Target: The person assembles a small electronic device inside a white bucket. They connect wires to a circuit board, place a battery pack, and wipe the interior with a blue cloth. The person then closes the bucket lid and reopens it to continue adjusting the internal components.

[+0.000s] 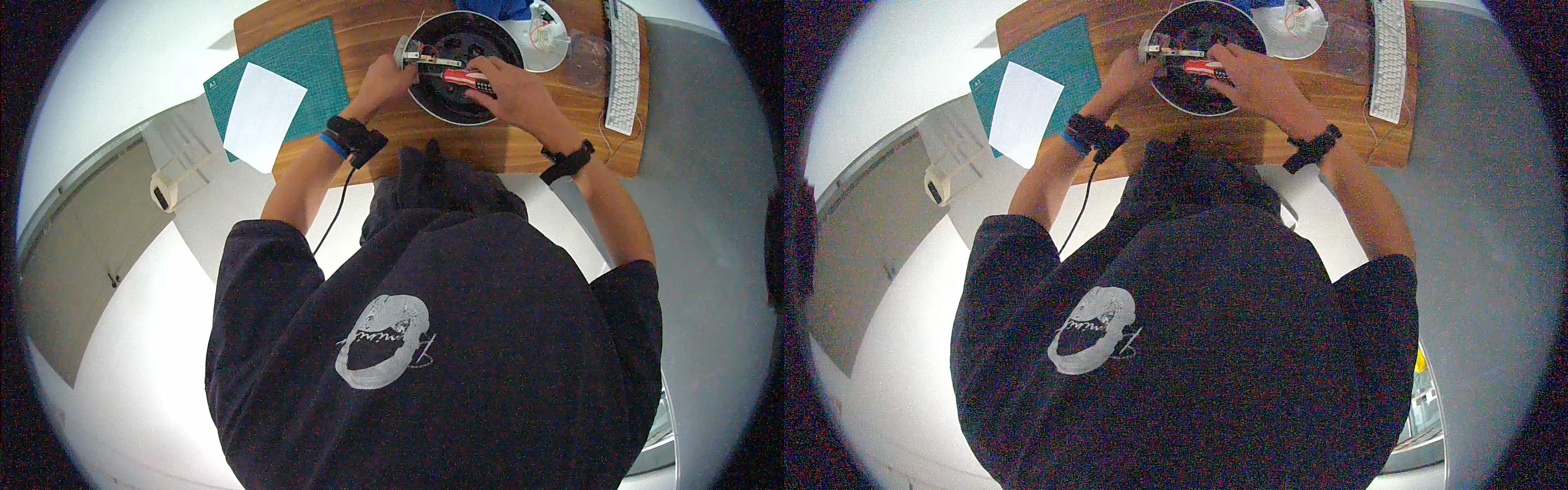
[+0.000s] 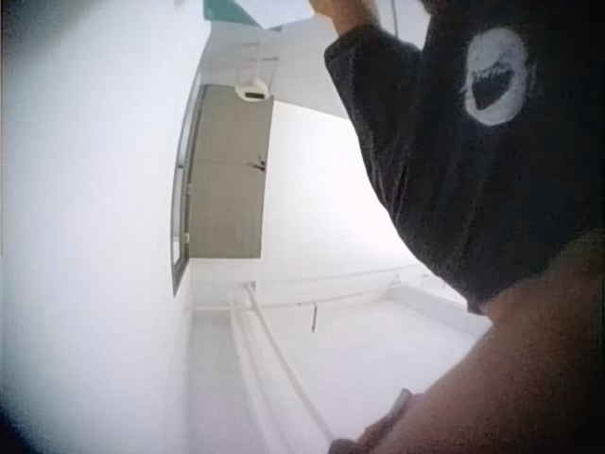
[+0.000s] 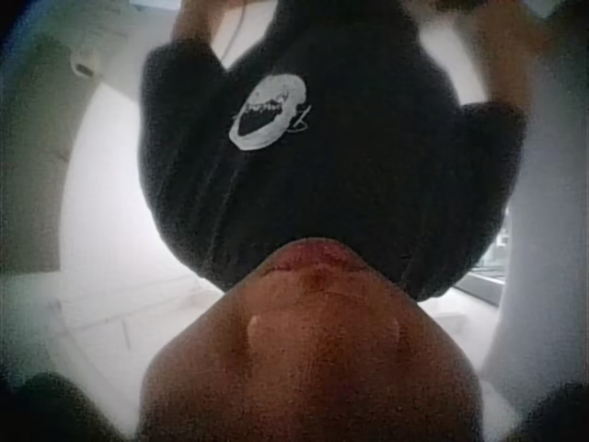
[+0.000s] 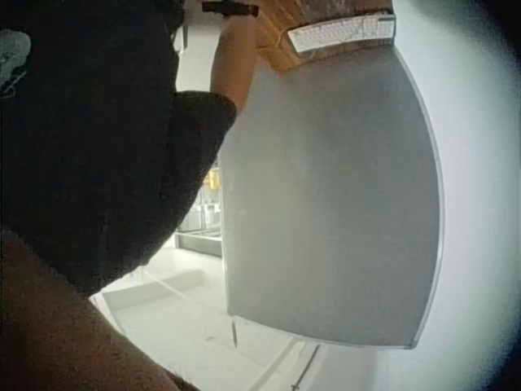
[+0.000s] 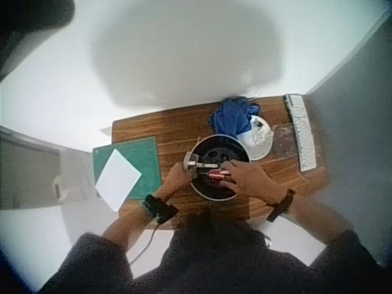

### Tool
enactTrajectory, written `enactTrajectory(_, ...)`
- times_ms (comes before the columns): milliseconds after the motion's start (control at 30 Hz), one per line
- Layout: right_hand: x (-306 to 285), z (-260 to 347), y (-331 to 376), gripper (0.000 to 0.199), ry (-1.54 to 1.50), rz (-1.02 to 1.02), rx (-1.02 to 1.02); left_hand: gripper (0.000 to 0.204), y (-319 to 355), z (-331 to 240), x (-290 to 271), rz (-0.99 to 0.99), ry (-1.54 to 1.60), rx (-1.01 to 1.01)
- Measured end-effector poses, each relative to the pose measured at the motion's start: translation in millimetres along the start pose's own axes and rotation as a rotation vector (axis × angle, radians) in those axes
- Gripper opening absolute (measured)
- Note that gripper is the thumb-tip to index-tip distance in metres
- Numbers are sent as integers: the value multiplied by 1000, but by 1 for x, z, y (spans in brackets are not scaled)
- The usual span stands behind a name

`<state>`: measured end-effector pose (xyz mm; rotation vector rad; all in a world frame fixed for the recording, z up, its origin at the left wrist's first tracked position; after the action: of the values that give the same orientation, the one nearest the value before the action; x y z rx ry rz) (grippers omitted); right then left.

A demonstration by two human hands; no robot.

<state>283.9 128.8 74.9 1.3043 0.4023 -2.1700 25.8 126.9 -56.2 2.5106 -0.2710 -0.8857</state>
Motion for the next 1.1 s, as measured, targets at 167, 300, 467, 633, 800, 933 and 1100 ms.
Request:
enactTrajectory(167, -6, -2, -4, 35, -5, 17, -1, 45, 0, 10, -3, 28, 19, 102)
enactTrajectory(300, -9, -4, -8, 32, -37, -17, -29, 42, 7, 5, -12, 230, 249, 58)
enactTrajectory(467, -15, -3, -11, 31, -23, -17, -30, 42, 16, 11, -16, 375, 636, -53)
enactTrajectory(633, -16, -3, -11, 33, -37, -13, -20, 45, 20, 5, -24, 419, 644, -37)
enactTrajectory(800, -14, -7, -9, 34, -57, -32, -33, 43, 19, 5, -22, 395, 666, -68)
enactTrajectory(933, -15, -8, -8, 34, -70, -6, -33, 39, 20, -3, -25, 388, 633, -96)
enactTrajectory(1100, -15, -7, -4, 34, -78, -9, -16, 37, 13, 10, -22, 395, 581, -32)
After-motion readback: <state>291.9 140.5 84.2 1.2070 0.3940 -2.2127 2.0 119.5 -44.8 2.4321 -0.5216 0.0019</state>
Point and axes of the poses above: each hand's wrist, its own y-axis away from the middle knuckle, its own x-axis out of the palm, z = x × y, the point moved 2 cm from there along -y, towards the middle knuckle, and after that the axes turned 4 degrees about -z, right-handed, at the moved point
